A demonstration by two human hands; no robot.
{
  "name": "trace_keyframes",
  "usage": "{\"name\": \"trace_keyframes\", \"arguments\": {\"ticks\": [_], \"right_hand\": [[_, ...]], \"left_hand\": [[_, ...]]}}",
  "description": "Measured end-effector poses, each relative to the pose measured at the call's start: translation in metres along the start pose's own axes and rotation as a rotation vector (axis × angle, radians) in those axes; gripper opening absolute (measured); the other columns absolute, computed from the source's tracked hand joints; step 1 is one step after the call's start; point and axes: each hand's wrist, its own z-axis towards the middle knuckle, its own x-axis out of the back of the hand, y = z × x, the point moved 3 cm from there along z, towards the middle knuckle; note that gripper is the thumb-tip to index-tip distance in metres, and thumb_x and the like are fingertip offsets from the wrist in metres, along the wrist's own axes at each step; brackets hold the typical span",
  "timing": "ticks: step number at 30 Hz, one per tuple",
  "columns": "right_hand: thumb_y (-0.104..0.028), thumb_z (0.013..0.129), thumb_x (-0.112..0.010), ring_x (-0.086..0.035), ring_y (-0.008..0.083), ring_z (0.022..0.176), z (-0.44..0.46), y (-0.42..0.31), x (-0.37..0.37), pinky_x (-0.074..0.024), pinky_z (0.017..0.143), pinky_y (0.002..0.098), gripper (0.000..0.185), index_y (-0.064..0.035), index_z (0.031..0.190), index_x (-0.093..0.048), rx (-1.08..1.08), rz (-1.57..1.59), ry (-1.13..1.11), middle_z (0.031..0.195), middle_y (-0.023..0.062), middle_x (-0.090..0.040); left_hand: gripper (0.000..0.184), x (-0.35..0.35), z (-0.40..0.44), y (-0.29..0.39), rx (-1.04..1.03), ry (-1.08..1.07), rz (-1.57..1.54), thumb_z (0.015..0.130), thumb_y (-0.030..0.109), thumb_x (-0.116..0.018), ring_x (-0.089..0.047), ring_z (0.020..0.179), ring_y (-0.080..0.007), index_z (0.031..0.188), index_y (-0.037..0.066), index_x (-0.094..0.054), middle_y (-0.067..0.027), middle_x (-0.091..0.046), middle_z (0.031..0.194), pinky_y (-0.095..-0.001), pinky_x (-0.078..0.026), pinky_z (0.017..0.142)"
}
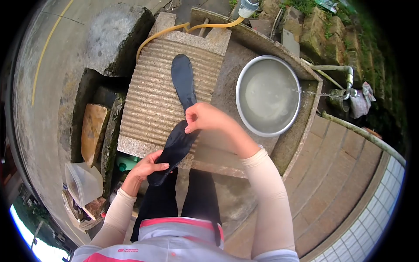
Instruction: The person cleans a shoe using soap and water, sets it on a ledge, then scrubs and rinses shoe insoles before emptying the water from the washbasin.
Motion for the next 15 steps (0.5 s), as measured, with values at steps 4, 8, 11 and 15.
{"name": "trace_keyframes", "arguments": {"ticks": [4, 8, 11, 15], "right_hand": [[-0.014, 0.067, -0.079, -0.055, 0.0116, 0.059, 0.042, -0.016, 0.056, -0.0433, 0.055, 0.0288, 0.023, -0.0043, 0.072, -0.059, 0.120, -0.080, 0.068, 0.065, 0.0029, -0.060], [-0.014, 0.078, -0.071, -0.048, 0.0053, 0.060, 0.068, -0.047, 0.104, -0.0375, 0.052, 0.0217, 0.017, -0.0042, 0.075, -0.057, 0.250, 0.232, 0.407, 0.067, -0.0022, -0.056], [-0.017, 0.081, -0.068, -0.049, 0.0046, 0.060, 0.062, -0.013, 0.112, -0.0386, 0.053, 0.0210, 0.017, -0.0035, 0.078, -0.059, 0.250, 0.194, 0.674, 0.065, -0.0020, -0.057], [-0.016, 0.083, -0.067, -0.050, 0.0042, 0.061, 0.041, 0.046, 0.066, -0.0400, 0.054, 0.0201, 0.015, -0.0028, 0.081, -0.060, 0.130, 0.177, 0.632, 0.067, -0.0019, -0.059]], "left_hand": [[0.052, 0.003, 0.017, 0.015, -0.107, -0.011, 0.096, 0.078, -0.004, -0.064, -0.052, 0.108, -0.0115, 0.128, 0.000, -0.049, -0.0029, -0.057, 0.120, -0.0270, -0.042, 0.093], [0.053, 0.002, 0.046, 0.069, -0.279, 0.158, -0.019, 0.075, -0.004, -0.067, -0.055, 0.102, -0.0107, 0.126, 0.002, -0.051, -0.0030, -0.059, 0.115, -0.0253, -0.044, 0.090], [0.056, -0.002, 0.063, 0.091, -0.397, 0.258, -0.099, 0.074, -0.002, -0.070, -0.058, 0.097, -0.0114, 0.125, 0.002, -0.050, -0.0027, -0.061, 0.111, -0.0258, -0.047, 0.086], [0.054, -0.010, 0.070, 0.097, -0.405, 0.280, -0.113, 0.075, -0.005, -0.067, -0.058, 0.097, -0.0130, 0.126, 0.003, -0.049, -0.0044, -0.060, 0.112, -0.0270, -0.048, 0.085]]}}
